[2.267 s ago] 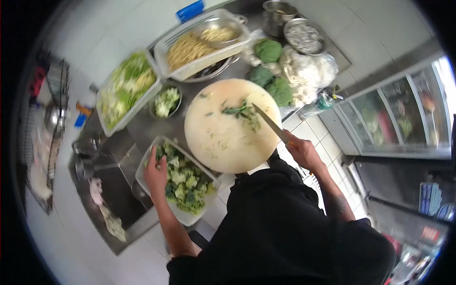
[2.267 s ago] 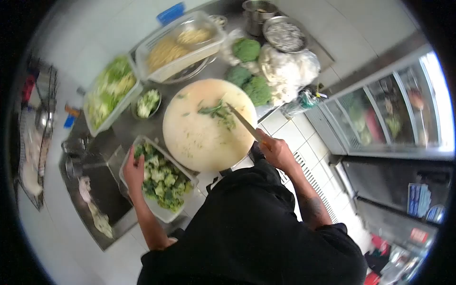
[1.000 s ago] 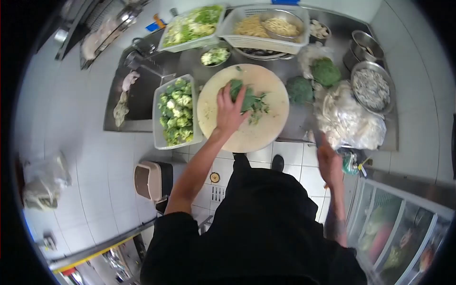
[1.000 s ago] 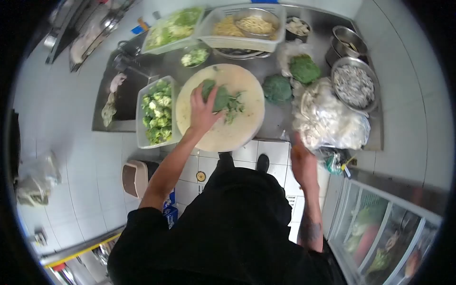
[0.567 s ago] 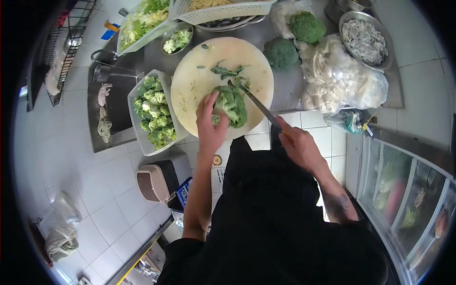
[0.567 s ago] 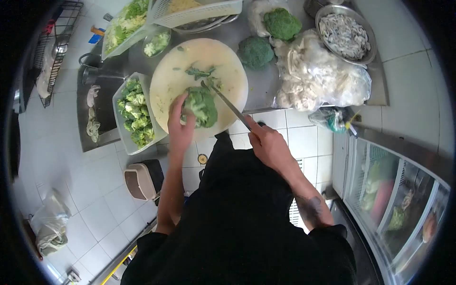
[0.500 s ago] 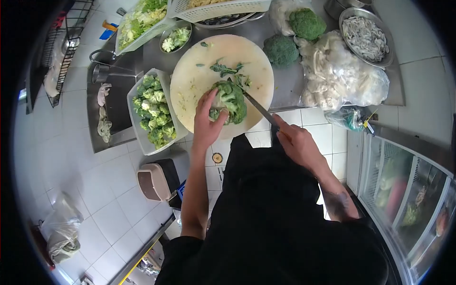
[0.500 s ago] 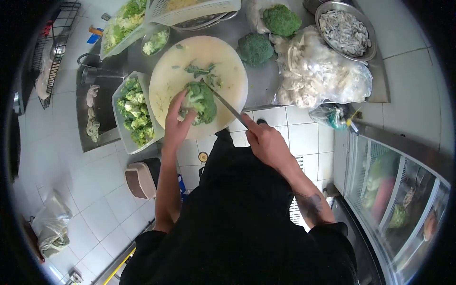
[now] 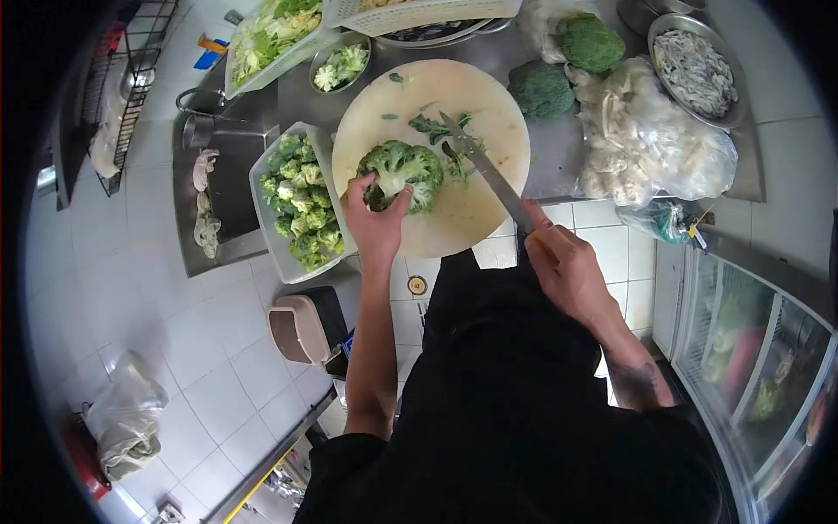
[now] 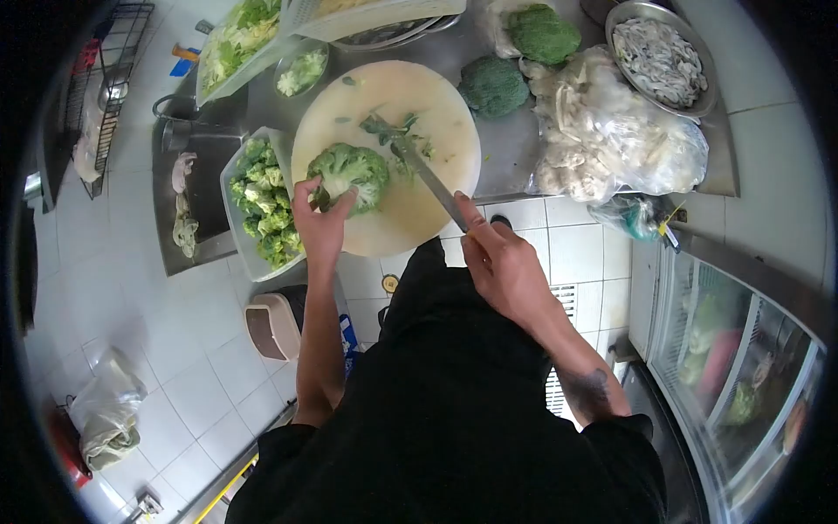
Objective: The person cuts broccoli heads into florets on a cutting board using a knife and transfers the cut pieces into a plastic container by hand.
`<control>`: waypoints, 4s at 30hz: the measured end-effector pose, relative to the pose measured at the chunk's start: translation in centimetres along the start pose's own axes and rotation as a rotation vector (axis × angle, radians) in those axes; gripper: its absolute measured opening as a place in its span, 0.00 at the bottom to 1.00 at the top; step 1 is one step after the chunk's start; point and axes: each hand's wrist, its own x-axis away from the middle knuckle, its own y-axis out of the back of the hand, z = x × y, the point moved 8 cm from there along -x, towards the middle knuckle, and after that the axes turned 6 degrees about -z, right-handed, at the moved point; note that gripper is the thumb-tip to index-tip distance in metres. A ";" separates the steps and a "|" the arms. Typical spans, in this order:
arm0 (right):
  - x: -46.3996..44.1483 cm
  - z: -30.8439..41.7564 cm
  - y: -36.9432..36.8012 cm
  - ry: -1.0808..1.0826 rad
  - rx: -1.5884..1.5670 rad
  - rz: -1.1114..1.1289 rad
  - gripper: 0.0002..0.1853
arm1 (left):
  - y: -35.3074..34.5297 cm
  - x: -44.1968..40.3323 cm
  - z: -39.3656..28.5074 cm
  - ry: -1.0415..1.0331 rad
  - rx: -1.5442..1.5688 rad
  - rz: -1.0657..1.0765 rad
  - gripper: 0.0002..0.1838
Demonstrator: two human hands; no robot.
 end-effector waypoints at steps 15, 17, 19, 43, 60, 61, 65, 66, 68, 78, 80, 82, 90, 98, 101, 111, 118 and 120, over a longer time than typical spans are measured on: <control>-0.4 0.8 -4.5 0.159 0.149 0.086 0.34 | 1.0 0.9 0.2 -0.038 -0.040 -0.057 0.29; 0.4 -0.9 -6.4 0.133 0.290 0.225 0.34 | 0.8 0.7 0.4 -0.019 0.000 -0.047 0.29; 0.8 -1.5 -6.8 0.064 0.190 0.270 0.35 | 0.6 0.3 -0.3 -0.038 -0.015 -0.046 0.29; 0.1 2.4 -0.4 0.064 0.142 0.164 0.30 | 0.8 -2.0 -7.2 -0.697 -0.271 0.320 0.22; -0.7 0.5 -0.9 0.048 0.087 0.104 0.31 | 1.8 -2.1 -6.2 -0.575 -0.166 0.290 0.19; -0.7 0.8 -0.7 0.047 0.086 0.100 0.31 | 2.0 -1.9 -6.1 -0.579 -0.166 0.292 0.19; -0.3 3.1 -1.3 0.072 0.009 0.037 0.31 | 2.8 -2.0 -4.5 -0.507 -0.152 0.235 0.20; -0.3 3.5 -1.4 0.089 -0.056 0.002 0.31 | 3.0 -2.1 -4.3 -0.512 -0.143 0.204 0.20; 0.4 1.8 -4.1 0.086 -0.005 0.103 0.31 | 3.2 -2.0 -4.5 -0.513 -0.145 0.202 0.20; 0.1 -0.8 -4.0 0.041 0.041 0.143 0.32 | 4.3 -1.5 -4.9 -0.561 -0.322 0.067 0.20; -0.4 -1.6 -3.2 0.013 0.096 0.114 0.31 | 4.2 -1.2 -5.5 -0.622 -0.419 -0.018 0.20; -0.4 -1.4 -2.9 0.020 0.108 0.123 0.31 | 3.5 -2.2 -2.4 -0.168 -0.347 -0.015 0.21; 0.4 0.7 -3.0 0.073 0.102 0.113 0.32 | 3.6 -1.3 -4.0 -0.232 -0.119 0.034 0.20; 1.2 1.8 -3.0 0.089 0.147 0.187 0.33 | 1.9 3.0 -4.6 -0.236 0.011 0.125 0.23; 1.0 2.9 -2.0 0.100 0.207 0.163 0.32 | 2.1 3.1 -4.1 -0.243 0.043 0.088 0.25; 2.2 0.2 -5.1 0.202 0.331 0.245 0.35 | 2.0 3.5 -3.7 -0.198 0.065 0.101 0.33; 2.1 2.9 -4.3 0.131 0.442 0.365 0.38 | 1.9 4.0 -4.2 -0.267 0.000 0.118 0.28; 2.3 3.5 -4.1 0.099 0.479 0.390 0.39 | 1.9 3.8 -4.6 -0.319 -0.017 0.127 0.26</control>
